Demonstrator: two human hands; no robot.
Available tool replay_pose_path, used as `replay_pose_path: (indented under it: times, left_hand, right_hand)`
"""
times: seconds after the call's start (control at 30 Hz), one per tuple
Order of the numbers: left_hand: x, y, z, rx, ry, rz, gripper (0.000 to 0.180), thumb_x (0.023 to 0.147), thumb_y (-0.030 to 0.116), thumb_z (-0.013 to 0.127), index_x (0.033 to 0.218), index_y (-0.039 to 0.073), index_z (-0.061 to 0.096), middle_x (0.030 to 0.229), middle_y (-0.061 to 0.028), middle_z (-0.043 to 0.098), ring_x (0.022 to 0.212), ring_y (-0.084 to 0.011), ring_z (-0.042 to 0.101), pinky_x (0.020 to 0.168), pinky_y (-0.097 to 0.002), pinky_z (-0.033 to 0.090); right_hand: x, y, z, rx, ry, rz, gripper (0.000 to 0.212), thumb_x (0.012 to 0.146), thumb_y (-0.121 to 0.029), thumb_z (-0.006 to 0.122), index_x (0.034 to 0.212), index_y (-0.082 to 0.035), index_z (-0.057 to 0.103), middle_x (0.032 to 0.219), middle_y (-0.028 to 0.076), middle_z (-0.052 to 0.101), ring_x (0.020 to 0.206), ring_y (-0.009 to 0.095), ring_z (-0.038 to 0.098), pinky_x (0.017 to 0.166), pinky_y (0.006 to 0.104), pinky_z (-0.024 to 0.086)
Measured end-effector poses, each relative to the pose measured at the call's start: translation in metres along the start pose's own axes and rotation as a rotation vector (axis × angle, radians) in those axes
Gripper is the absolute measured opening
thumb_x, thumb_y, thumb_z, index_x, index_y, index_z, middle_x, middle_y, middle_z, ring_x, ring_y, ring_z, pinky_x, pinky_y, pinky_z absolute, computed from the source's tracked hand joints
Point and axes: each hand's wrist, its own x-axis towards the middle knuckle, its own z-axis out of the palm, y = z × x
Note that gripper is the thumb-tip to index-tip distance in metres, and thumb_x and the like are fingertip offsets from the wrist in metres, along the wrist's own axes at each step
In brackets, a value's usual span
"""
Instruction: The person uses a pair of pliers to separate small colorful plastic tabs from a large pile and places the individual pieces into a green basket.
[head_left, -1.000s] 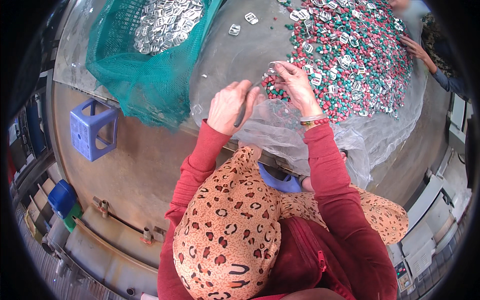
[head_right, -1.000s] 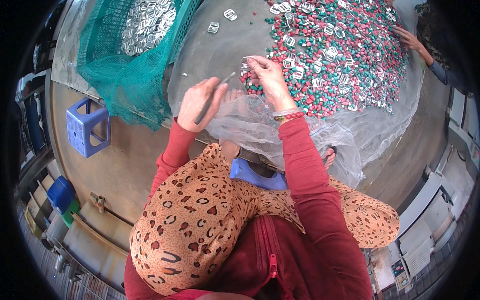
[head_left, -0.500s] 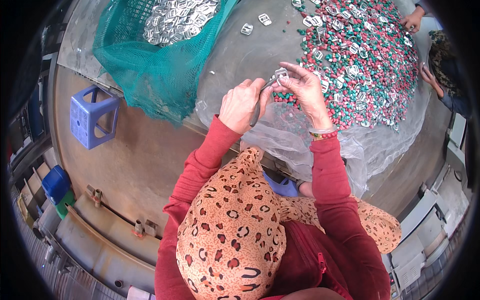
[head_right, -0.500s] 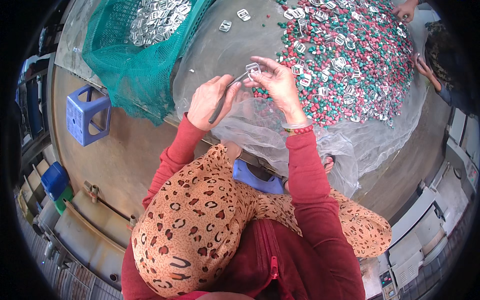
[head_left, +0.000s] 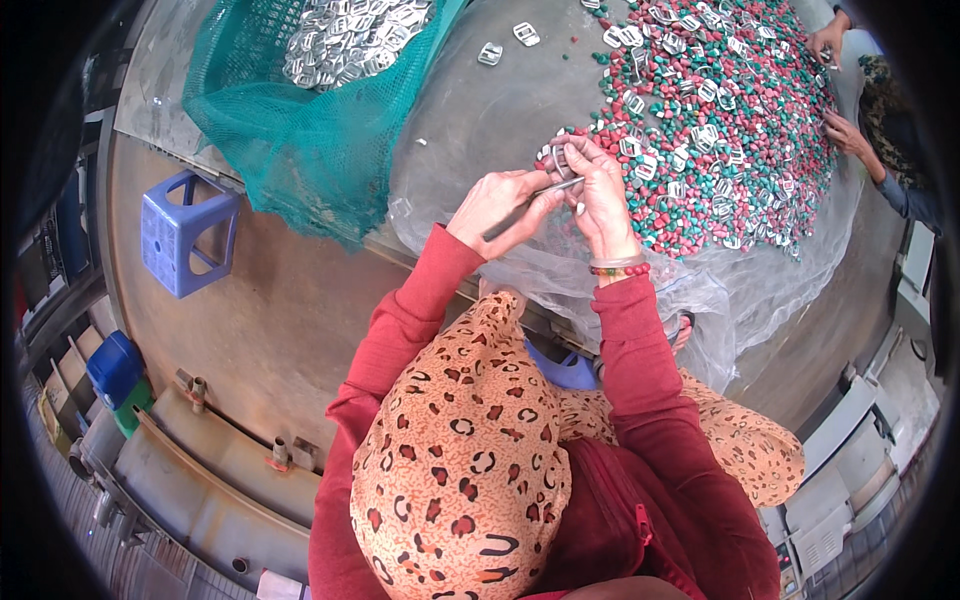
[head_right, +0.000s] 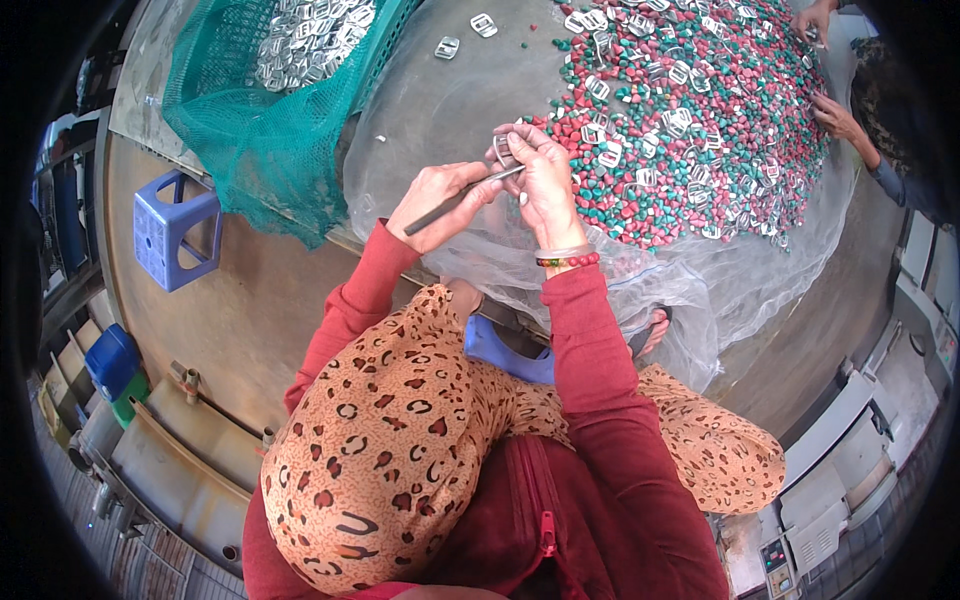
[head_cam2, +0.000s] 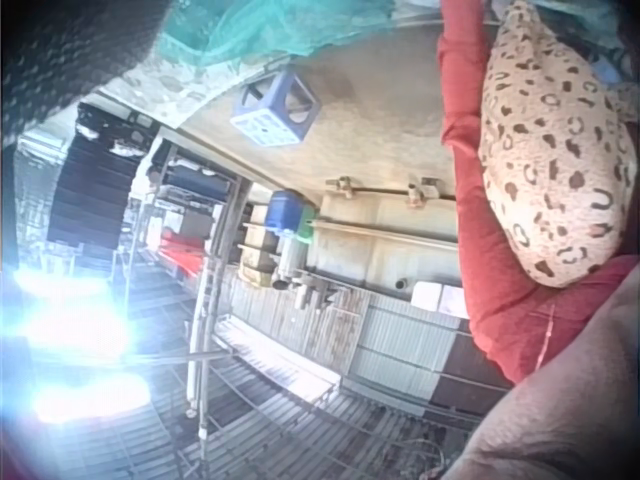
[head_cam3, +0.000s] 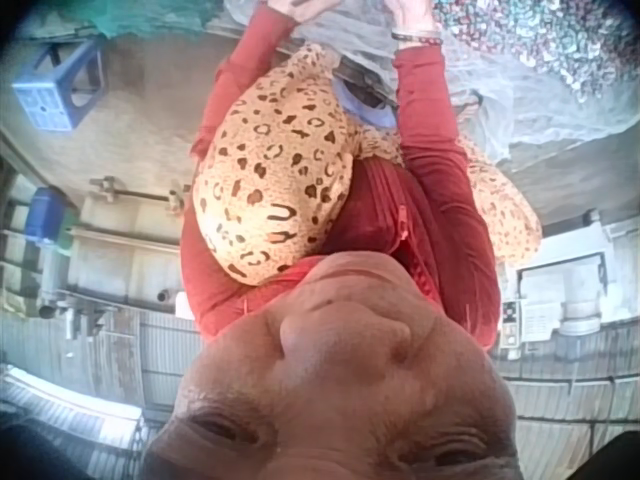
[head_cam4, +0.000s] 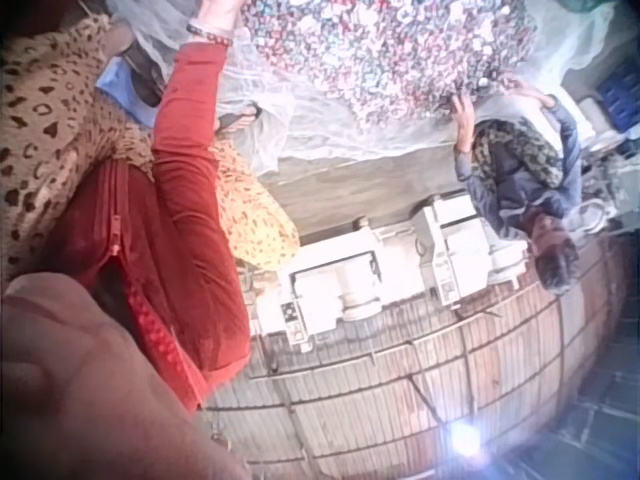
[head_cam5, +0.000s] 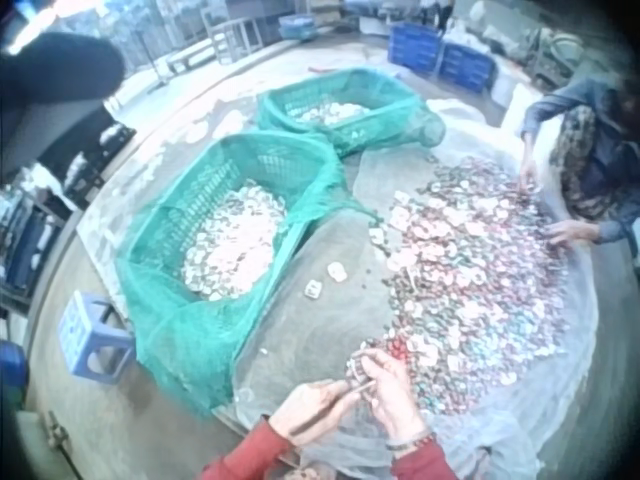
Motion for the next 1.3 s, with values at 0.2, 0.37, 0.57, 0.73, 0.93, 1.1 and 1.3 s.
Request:
replay_pose_path:
  times: [0.2, 0.37, 0.57, 0.73, 0.93, 1.1, 1.3]
  left_hand:
    - [-0.011, -0.017, -0.009, 0.084, 0.133, -0.106, 0.027, 0.088, 0.024, 0.052, 0.078, 0.0, 0.055, 0.062, -0.0185, 0.052, 0.061, -0.0366, 0.053, 0.055, -0.0381, 0.041]
    - [-0.033, -0.029, -0.019, 0.134, 0.228, -0.2, 0.028, 0.088, 0.023, 0.052, 0.073, -0.001, 0.05, 0.059, -0.0213, 0.048, 0.06, -0.041, 0.049, 0.053, -0.0416, 0.038]
    - [-0.033, -0.029, -0.022, 0.148, 0.247, -0.249, 0.027, 0.089, 0.022, 0.052, 0.075, 0.0, 0.05, 0.059, -0.0213, 0.05, 0.06, -0.0409, 0.051, 0.053, -0.0434, 0.038]
    - [-0.032, -0.026, -0.026, 0.189, 0.274, -0.266, 0.021, 0.087, 0.017, 0.056, 0.075, 0.001, 0.05, 0.061, -0.0216, 0.052, 0.06, -0.0402, 0.053, 0.051, -0.044, 0.038]
    - [-0.027, -0.025, -0.038, 0.16, 0.326, -0.334, 0.026, 0.089, 0.023, 0.053, 0.074, 0.002, 0.05, 0.059, -0.0206, 0.05, 0.058, -0.04, 0.052, 0.051, -0.0432, 0.038]
    - [-0.007, -0.01, -0.04, 0.135, 0.367, -0.334, 0.026, 0.089, 0.024, 0.052, 0.078, 0.002, 0.053, 0.063, -0.0203, 0.052, 0.059, -0.0389, 0.053, 0.052, -0.0425, 0.039]
    - [0.006, -0.001, -0.018, 0.269, 0.334, -0.117, 0.018, 0.088, 0.021, 0.054, 0.097, 0.006, 0.058, 0.077, -0.0175, 0.059, 0.069, -0.0373, 0.058, 0.06, -0.0435, 0.044]
  right_hand:
    - [0.04, -0.033, -0.013, -1.387, 0.242, -0.716, 0.017, 0.087, -0.014, 0.05, 0.091, -0.004, 0.063, 0.067, 0.013, 0.061, 0.057, 0.024, 0.061, 0.057, 0.0341, 0.047]
    - [0.06, -0.093, 0.103, -0.615, -0.177, -0.465, 0.03, 0.091, -0.02, 0.052, 0.11, 0.002, 0.059, 0.096, 0.01, 0.065, 0.077, 0.018, 0.064, 0.065, 0.0271, 0.052]
    - [0.132, -0.092, 0.084, -1.242, -0.174, -0.066, 0.029, 0.084, -0.019, 0.059, 0.101, 0.004, 0.059, 0.093, 0.02, 0.064, 0.077, 0.022, 0.066, 0.066, 0.0326, 0.053]
    - [0.176, -0.009, 0.068, -1.58, -0.046, -0.611, 0.03, 0.077, -0.019, 0.067, 0.099, 0.0, 0.059, 0.092, 0.025, 0.061, 0.094, 0.04, 0.057, 0.08, 0.0409, 0.049]
    - [0.183, -0.031, 0.049, -0.76, -0.129, -0.133, 0.022, 0.08, 0.0, 0.06, 0.099, 0.007, 0.052, 0.096, 0.017, 0.057, 0.084, 0.025, 0.062, 0.075, 0.0346, 0.057]
    - [0.097, -0.049, 0.031, -0.255, -0.203, 0.088, 0.014, 0.083, 0.003, 0.054, 0.096, 0.008, 0.051, 0.095, 0.019, 0.059, 0.086, 0.029, 0.063, 0.078, 0.0375, 0.056]
    - [0.04, -0.052, 0.023, -0.224, -0.202, 0.041, 0.023, 0.086, -0.002, 0.054, 0.106, 0.009, 0.049, 0.101, 0.022, 0.06, 0.09, 0.028, 0.063, 0.08, 0.0355, 0.055]
